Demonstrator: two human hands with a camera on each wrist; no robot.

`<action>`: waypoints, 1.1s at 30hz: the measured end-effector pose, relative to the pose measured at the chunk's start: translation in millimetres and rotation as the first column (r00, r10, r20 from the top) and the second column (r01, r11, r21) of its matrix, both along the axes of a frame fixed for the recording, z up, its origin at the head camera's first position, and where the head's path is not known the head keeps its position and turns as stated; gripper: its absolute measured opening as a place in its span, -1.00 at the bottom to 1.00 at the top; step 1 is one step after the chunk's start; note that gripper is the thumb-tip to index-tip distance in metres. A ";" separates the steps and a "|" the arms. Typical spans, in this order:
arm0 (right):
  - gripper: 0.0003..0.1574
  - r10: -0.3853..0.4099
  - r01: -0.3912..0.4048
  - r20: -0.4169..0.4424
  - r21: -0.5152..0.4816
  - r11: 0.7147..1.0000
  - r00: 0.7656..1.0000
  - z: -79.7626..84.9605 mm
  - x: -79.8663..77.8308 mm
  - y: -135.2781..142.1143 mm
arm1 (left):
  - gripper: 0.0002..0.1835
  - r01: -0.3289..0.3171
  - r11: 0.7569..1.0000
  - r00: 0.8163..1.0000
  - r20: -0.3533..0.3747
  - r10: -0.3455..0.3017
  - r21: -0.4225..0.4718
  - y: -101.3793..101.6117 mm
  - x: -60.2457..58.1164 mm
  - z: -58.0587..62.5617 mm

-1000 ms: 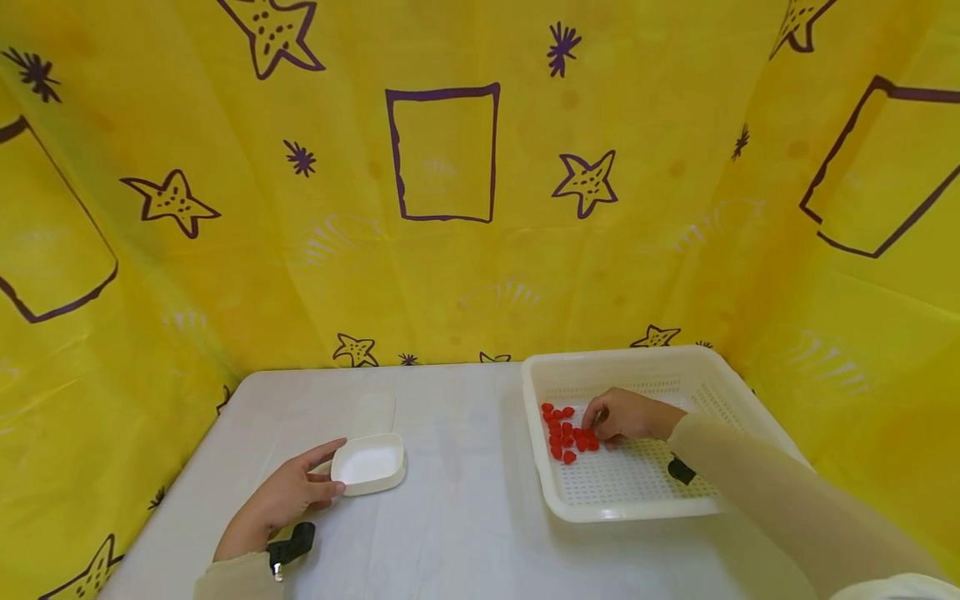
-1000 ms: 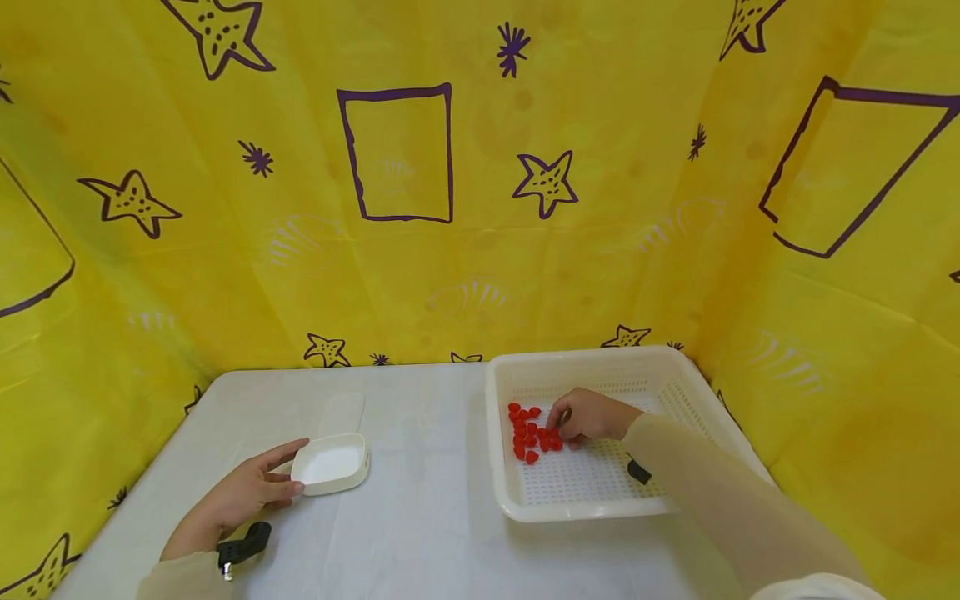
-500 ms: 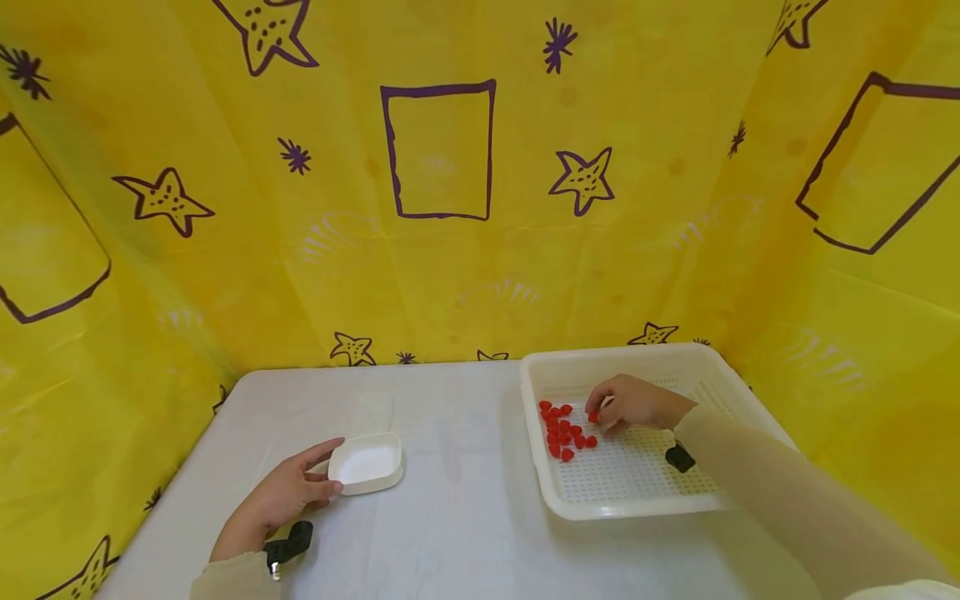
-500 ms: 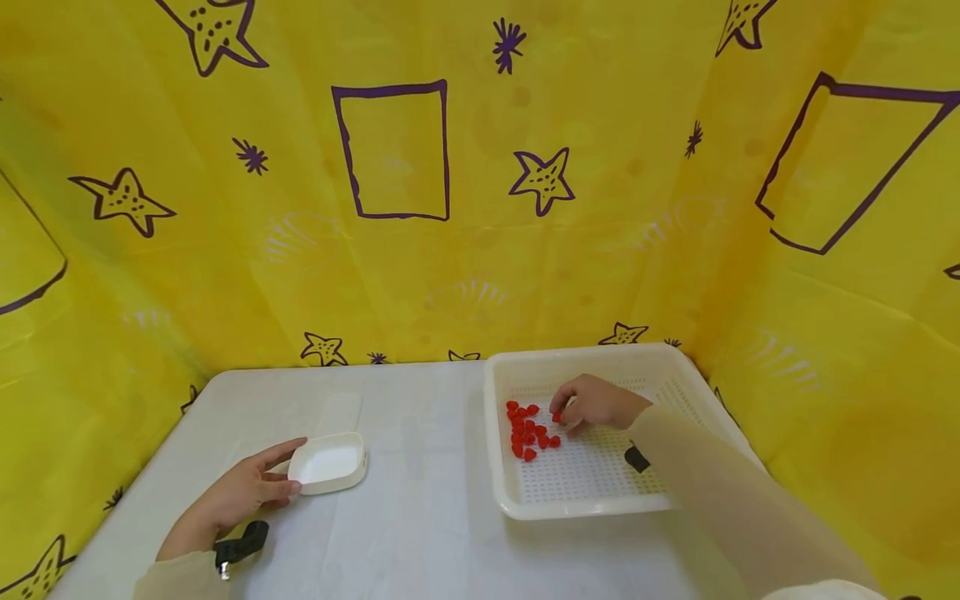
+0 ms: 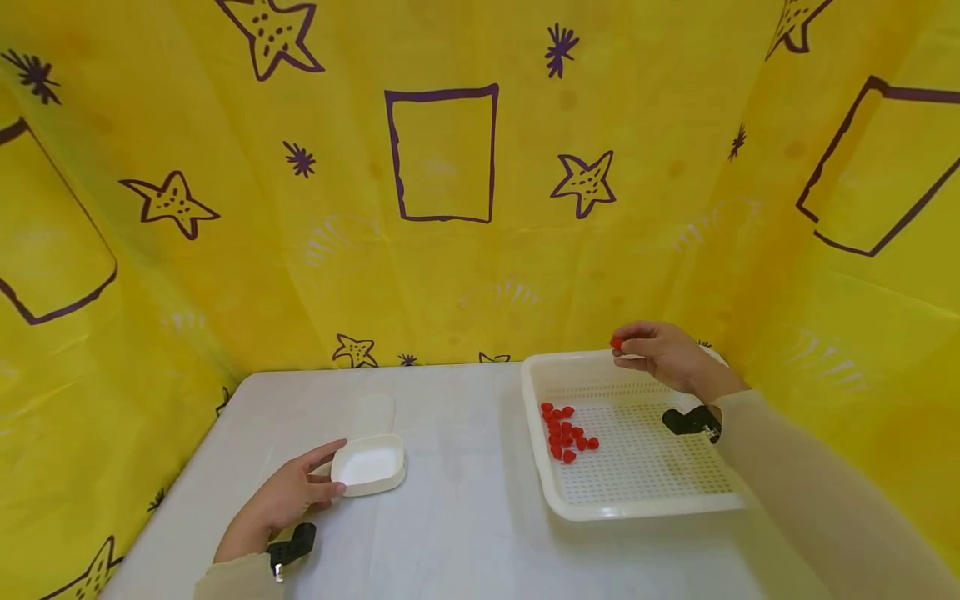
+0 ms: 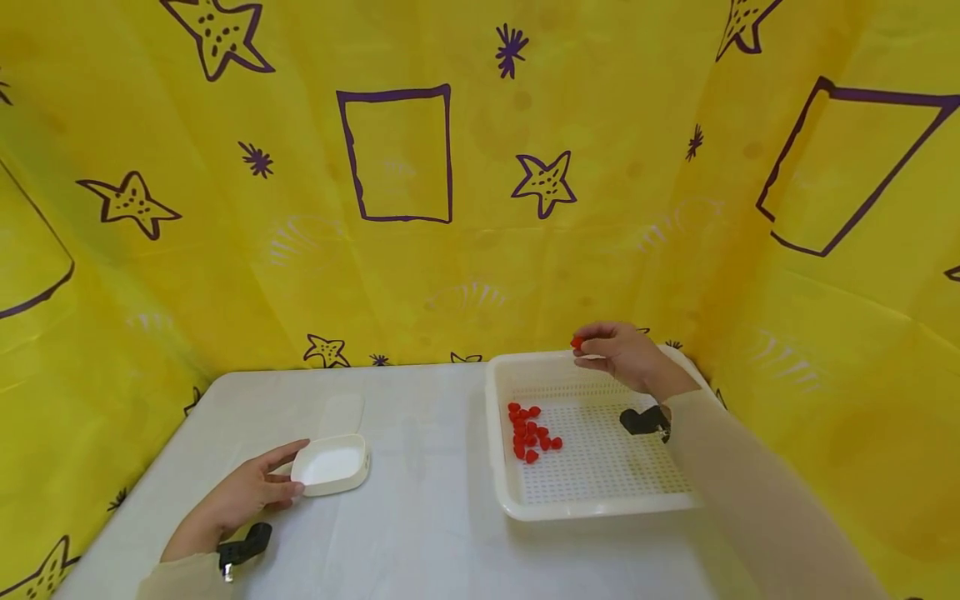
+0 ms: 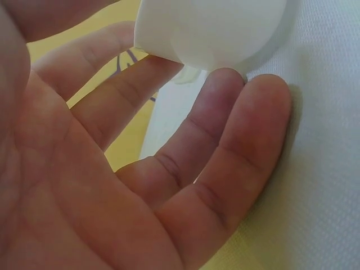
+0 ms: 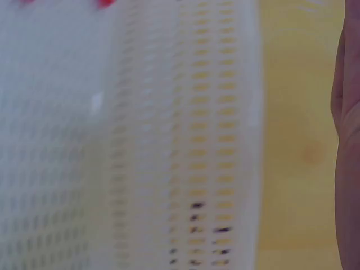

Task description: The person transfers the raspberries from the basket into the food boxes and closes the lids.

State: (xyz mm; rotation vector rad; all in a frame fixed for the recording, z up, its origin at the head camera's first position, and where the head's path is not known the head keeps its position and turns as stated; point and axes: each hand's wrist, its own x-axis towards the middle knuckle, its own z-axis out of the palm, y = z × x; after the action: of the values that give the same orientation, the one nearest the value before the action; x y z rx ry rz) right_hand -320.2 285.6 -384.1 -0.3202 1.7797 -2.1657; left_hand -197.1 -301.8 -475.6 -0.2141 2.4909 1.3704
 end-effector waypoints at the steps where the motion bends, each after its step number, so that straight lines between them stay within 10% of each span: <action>1: -0.79 -0.009 0.008 -0.005 -0.056 0.998 1.000 6.3 0.3 -0.1 | -0.06 -0.001 1.000 1.000 0.001 0.001 0.003 0.4 0.1 0.3; 6: -0.79 -0.044 0.044 0.008 -0.200 0.979 0.999 32.6 -0.3 -13.5 | -0.07 0.001 1.000 1.000 0.003 -0.001 0.012 0.9 0.3 1.2; 16: -0.66 -0.140 0.146 0.058 -0.123 0.982 0.988 59.1 5.6 -99.9 | -0.06 -0.001 1.000 1.000 0.007 0.001 0.015 0.8 -1.0 -1.6; 33: -0.73 -0.017 0.015 0.059 0.044 0.999 0.998 24.8 51.9 -270.0 | -0.08 0.010 1.000 1.000 0.008 -0.010 0.014 2.3 1.2 3.9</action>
State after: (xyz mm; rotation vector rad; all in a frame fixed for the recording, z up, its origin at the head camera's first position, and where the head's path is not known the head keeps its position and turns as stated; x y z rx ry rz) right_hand -268.3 15.5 -359.3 -0.2300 1.8001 -2.1213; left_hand -195.9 -299.5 -471.7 -0.2038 2.4725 1.3798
